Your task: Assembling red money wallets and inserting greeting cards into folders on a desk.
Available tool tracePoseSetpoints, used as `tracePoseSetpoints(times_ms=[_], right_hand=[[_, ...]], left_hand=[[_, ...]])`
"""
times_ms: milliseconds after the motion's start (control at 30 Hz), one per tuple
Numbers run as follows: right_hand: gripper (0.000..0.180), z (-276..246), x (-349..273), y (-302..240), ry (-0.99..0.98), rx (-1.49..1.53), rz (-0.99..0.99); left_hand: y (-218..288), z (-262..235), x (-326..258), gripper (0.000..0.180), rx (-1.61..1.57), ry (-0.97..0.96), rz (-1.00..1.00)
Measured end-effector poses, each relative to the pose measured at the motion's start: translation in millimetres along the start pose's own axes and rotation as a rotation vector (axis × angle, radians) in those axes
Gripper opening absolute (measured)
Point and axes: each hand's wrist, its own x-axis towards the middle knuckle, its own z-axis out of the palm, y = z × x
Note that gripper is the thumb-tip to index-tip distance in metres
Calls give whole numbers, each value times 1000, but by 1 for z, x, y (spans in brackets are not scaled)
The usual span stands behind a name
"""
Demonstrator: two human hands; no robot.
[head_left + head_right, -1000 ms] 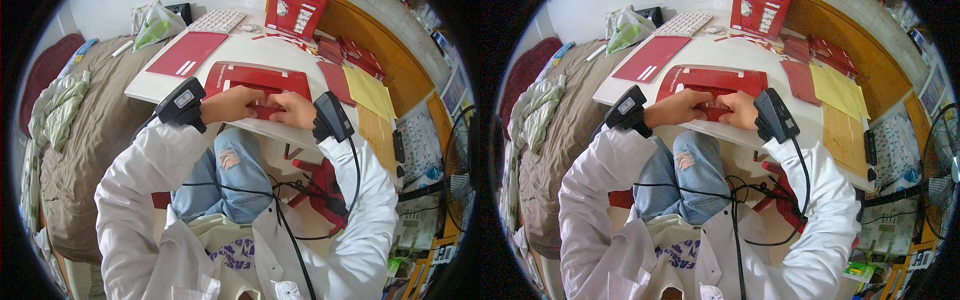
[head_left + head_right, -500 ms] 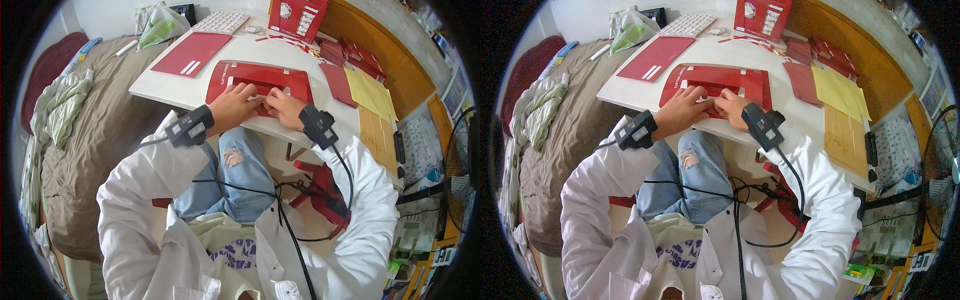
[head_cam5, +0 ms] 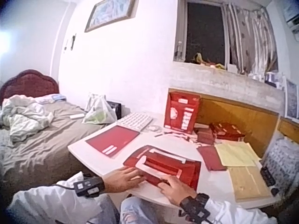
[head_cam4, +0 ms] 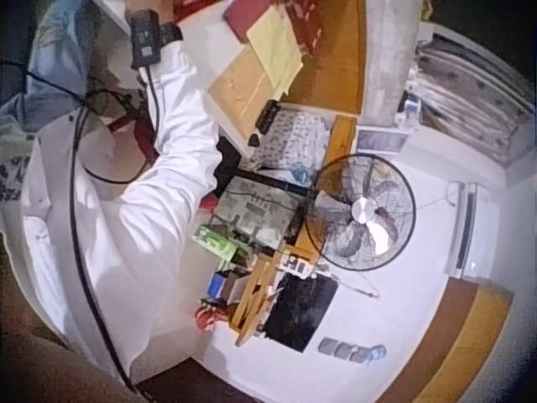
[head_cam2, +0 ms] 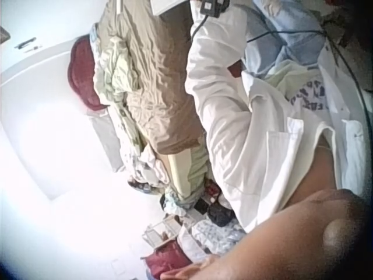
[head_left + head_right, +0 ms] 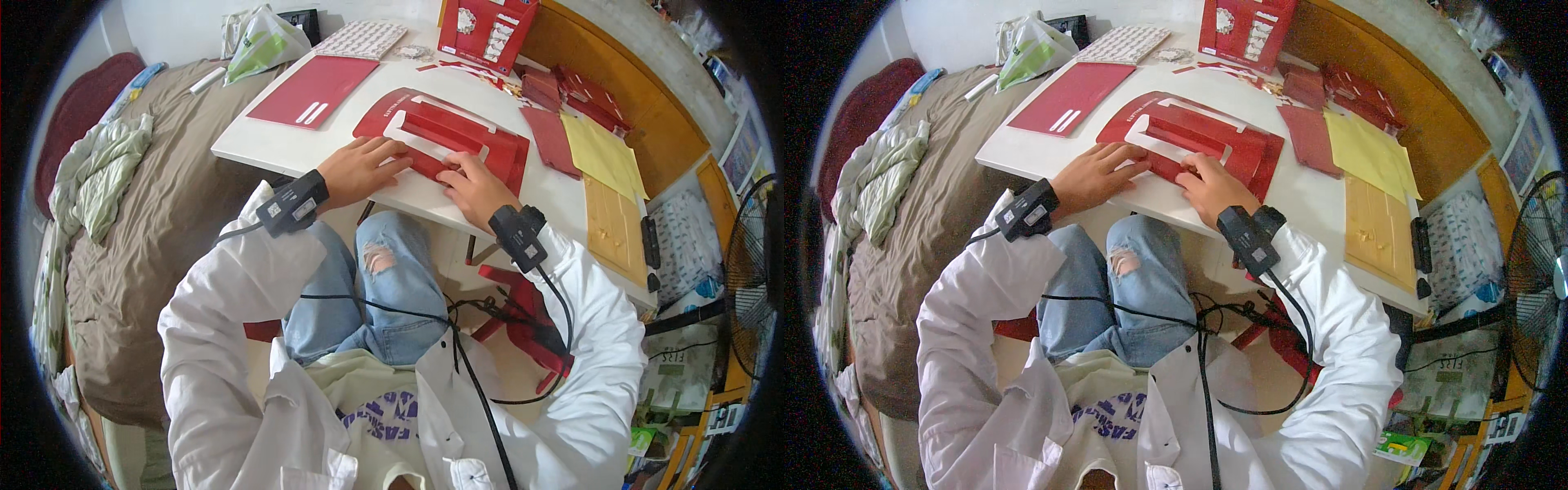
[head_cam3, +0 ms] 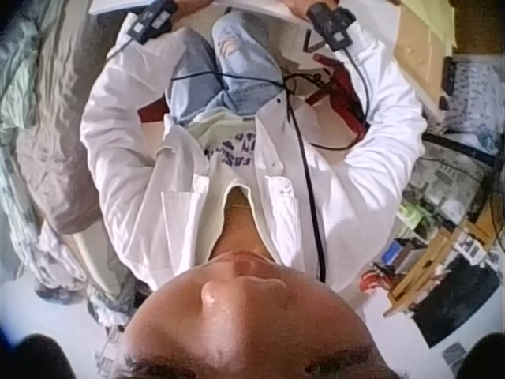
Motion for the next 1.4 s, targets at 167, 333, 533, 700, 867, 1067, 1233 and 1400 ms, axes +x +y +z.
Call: tracePoseSetpoints(times_ms=[167, 333, 533, 700, 867, 1067, 1233, 1400], right_hand=[[23, -10, 3, 9, -10, 10, -132], [28, -21, 1, 4, -117, -15, -233], [38, -24, -12, 3, -3, -157, -334], [39, -40, -6, -5, 2, -65, -334], [40, -53, 5, -18, 45, -93, -349], [37, -55, 18, -15, -155, 503, 0], [35, -63, 23, -23, -331, 524, 137], [33, -68, 26, -29, -350, 467, 155]], left_hand=[[3, -6, 12, 41, -102, -96, -22], [1, -8, 3, 38, -106, -66, 96], [10, -12, 2, 42, 12, -4, 241], [11, -22, 6, 34, 9, 76, 202], [6, -40, 15, 25, 114, 162, 228], [22, -40, 29, 27, -195, 87, -50], [25, -46, 32, 29, -501, -75, -177], [24, -57, 33, 27, -749, -195, -342]])
